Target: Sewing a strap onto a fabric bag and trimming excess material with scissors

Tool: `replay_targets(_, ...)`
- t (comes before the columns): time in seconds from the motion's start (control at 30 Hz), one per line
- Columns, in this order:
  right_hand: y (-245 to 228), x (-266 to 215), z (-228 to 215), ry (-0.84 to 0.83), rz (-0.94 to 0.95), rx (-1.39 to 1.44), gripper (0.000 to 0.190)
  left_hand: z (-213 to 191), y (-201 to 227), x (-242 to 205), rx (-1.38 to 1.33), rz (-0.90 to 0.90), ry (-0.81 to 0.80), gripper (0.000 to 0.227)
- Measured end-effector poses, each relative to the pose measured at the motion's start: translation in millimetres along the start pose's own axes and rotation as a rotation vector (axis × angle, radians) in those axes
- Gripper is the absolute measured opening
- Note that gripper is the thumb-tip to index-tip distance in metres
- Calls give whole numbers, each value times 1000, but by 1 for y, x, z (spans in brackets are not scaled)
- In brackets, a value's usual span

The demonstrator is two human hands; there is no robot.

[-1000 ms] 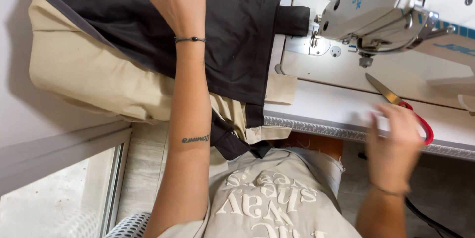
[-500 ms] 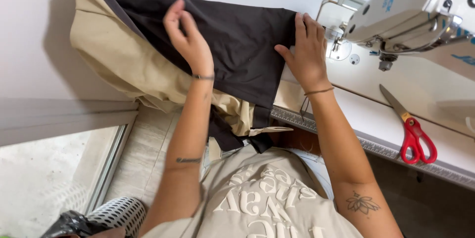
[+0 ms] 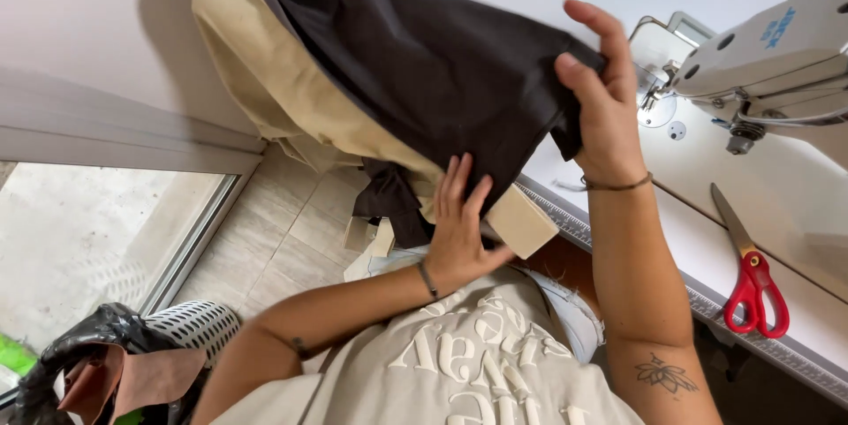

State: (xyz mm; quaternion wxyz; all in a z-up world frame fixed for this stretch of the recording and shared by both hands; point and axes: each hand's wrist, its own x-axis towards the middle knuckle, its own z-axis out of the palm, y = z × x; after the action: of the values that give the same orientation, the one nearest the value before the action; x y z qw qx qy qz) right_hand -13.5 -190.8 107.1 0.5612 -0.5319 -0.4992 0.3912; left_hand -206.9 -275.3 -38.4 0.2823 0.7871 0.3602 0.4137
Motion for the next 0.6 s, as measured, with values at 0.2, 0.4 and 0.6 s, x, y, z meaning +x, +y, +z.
replay_targets(0.2,8,-6,-6,91,4,234,3,-4,-57,6,-125,-248,359,54)
replay_targets(0.4,38,7,-36,-97,160,345,47,-120,-75,48,-512,-272,103,39)
replay_targets(0.6,22,12,1,-455,-191,-164,37,-273,16,101,-417,-217,-418,57)
